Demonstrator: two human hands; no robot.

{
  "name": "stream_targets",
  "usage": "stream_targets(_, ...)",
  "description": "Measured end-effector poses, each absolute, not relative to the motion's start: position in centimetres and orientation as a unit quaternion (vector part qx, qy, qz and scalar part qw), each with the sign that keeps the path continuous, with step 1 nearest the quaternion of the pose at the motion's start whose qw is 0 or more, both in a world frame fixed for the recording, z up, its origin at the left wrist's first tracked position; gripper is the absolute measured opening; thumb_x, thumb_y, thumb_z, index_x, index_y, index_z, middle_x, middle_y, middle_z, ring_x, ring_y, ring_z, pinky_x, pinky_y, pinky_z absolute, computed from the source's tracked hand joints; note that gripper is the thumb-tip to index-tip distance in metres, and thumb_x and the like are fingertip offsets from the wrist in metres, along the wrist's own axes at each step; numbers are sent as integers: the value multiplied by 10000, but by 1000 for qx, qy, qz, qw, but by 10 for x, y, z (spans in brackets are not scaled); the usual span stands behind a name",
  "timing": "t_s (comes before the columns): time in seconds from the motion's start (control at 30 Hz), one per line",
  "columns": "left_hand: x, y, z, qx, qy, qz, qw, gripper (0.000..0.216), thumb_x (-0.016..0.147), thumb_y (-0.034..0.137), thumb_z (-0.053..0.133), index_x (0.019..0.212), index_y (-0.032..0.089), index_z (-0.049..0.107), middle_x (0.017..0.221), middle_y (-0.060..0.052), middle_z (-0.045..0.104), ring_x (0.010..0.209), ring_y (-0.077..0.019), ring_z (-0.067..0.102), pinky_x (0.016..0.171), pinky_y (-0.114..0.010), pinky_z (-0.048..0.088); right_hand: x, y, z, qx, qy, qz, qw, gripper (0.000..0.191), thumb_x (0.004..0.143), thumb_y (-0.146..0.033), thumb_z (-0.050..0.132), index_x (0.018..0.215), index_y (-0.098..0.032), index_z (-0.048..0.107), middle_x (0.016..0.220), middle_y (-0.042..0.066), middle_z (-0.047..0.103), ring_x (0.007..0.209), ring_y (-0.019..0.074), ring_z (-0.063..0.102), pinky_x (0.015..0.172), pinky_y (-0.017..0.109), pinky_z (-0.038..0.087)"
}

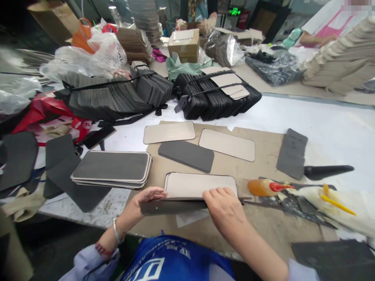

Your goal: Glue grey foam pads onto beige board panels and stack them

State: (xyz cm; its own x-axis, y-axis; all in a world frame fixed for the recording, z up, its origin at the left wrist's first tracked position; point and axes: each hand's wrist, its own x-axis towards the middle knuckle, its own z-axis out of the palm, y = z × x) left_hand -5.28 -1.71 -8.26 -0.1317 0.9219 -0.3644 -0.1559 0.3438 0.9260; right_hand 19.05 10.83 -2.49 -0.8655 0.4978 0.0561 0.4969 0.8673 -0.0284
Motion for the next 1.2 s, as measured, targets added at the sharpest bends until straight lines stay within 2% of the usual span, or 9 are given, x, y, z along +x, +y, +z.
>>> stream_targets(0.13,-56,-7,-107,390,656,392,514,349,636,317,693,949,179,625,933,-51,673,894,-211,602,864,-350,465,200,119,-64,-300,-954,16,-10,76,796,-131,499,767,-174,555,719,38,589,706,175,493,676,292,269)
stream_targets(0.3,-54,-7,-108,401,641,403,516,360,593,289,711,930,183,642,988,-67,675,958,-221,599,924,-351,444,213,115,-65,-357,-933,15,-38,92,808,-144,493,772,-175,572,745,42,605,733,180,502,689,300,266)
stream_targets(0.43,-42,-4,-110,341,660,406,533,457,561,323,738,973,157,630,923,-66,692,862,-224,632,828,-340,505,203,110,-49,-362,-924,72,-101,171,802,-83,448,780,-193,576,753,31,624,702,162,528,658,290,281)
stream_targets(0.6,-34,13,-120,216,732,444,470,393,583,387,725,864,122,651,822,-85,705,806,-231,648,733,-310,532,191,119,-49,-365,-908,171,-114,97,827,-230,479,852,-206,569,824,35,646,754,184,573,654,284,342)
stream_targets(0.77,-44,26,-131,165,710,408,549,286,543,296,762,742,119,657,672,-65,699,678,-225,658,576,-275,535,248,127,-102,-459,-875,154,6,271,816,-353,494,1017,-181,557,1003,103,626,941,244,557,816,378,393)
stream_targets(0.9,-48,26,-137,129,702,372,593,224,566,193,741,754,110,650,633,-61,690,569,-192,641,507,-251,516,314,111,-151,-631,-741,187,135,347,786,-422,439,1006,-186,565,1002,125,605,946,255,555,850,412,417)
stream_targets(1.03,-45,28,-137,109,694,364,611,295,566,181,750,826,95,641,691,-76,701,563,-177,637,502,-241,513,333,88,-176,-722,-629,229,174,433,772,-448,358,974,-130,572,927,177,605,816,266,584,784,450,459)
stream_targets(1.1,-42,31,-135,114,683,351,630,342,548,190,771,847,89,641,718,-83,704,583,-181,642,516,-243,520,321,81,-179,-720,-623,243,188,441,777,-446,336,962,-128,579,941,184,609,883,279,574,827,462,443)
stream_targets(1.2,-36,36,-134,125,678,326,647,366,540,207,788,850,82,640,727,-92,704,600,-190,648,532,-249,527,298,80,-176,-701,-621,268,226,416,793,-447,345,989,-166,581,992,136,611,980,237,547,914,399,409)
